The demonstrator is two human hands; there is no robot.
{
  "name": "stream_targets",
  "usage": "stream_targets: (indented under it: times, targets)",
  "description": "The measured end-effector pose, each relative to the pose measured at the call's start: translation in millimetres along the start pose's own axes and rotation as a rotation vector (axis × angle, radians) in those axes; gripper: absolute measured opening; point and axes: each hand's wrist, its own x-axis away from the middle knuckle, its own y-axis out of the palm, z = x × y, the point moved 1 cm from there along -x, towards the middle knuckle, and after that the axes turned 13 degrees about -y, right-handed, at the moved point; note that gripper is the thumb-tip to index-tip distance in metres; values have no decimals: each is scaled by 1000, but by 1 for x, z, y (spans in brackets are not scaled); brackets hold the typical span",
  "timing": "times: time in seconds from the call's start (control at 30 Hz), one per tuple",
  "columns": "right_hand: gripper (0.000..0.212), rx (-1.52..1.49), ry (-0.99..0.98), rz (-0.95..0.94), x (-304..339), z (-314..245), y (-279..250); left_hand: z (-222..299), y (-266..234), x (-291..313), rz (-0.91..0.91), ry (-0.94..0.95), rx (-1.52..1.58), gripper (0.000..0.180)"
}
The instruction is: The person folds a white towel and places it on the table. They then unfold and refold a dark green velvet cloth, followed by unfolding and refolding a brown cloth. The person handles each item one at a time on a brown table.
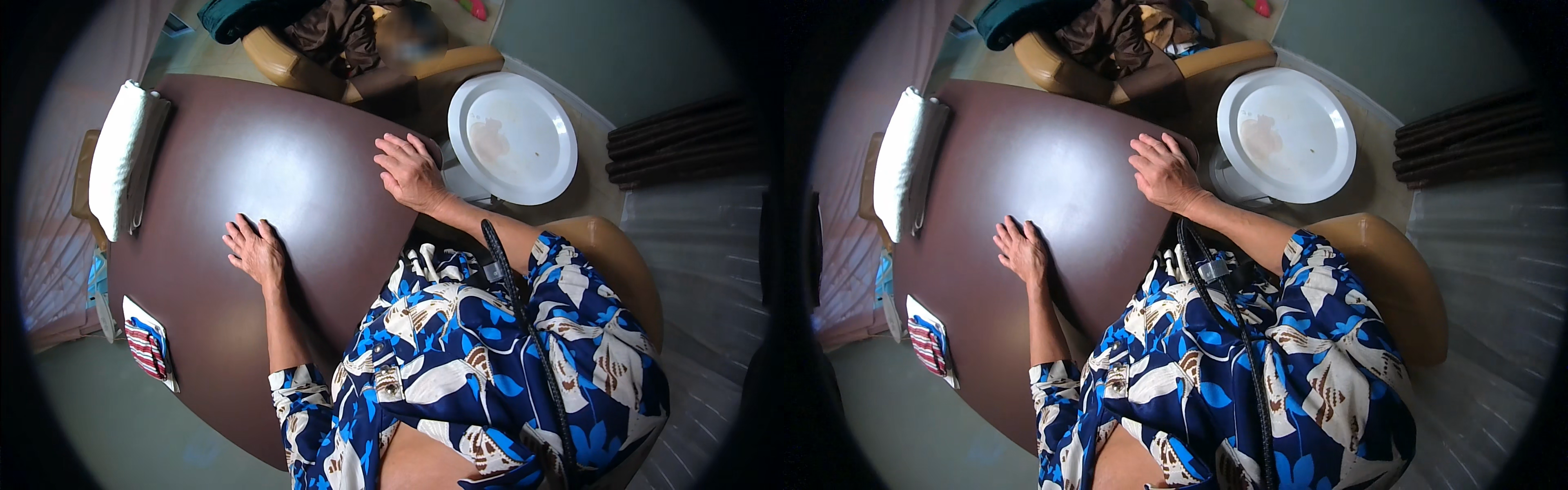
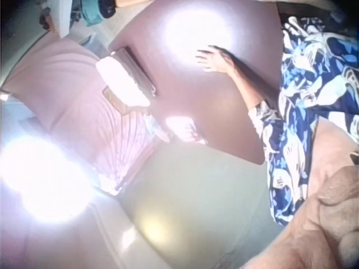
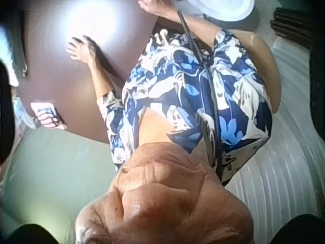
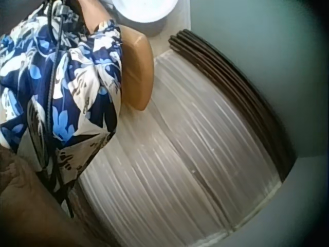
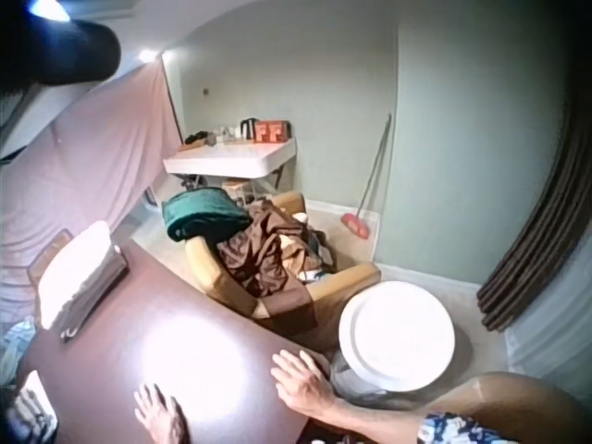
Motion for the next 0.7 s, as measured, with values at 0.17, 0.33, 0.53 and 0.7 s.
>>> stream_targets:
  times: [0.17, 0.33, 0.53, 0.7]
  targets:
    - [24, -22, 3, -12, -4, 1, -2, -1, -1, 0, 3, 7, 0, 54]
    - [27, -27, 6, -63, -3, -1, -5, 5, -6, -2, -15, 24, 20, 55]
    - [40, 61, 83, -199, -28, 13, -1, 11, -9, -2, -26, 26, 53, 55]
    - [41, 53, 99, -149, -43, 23, 7, 14, -13, -1, -28, 9, 50, 55]
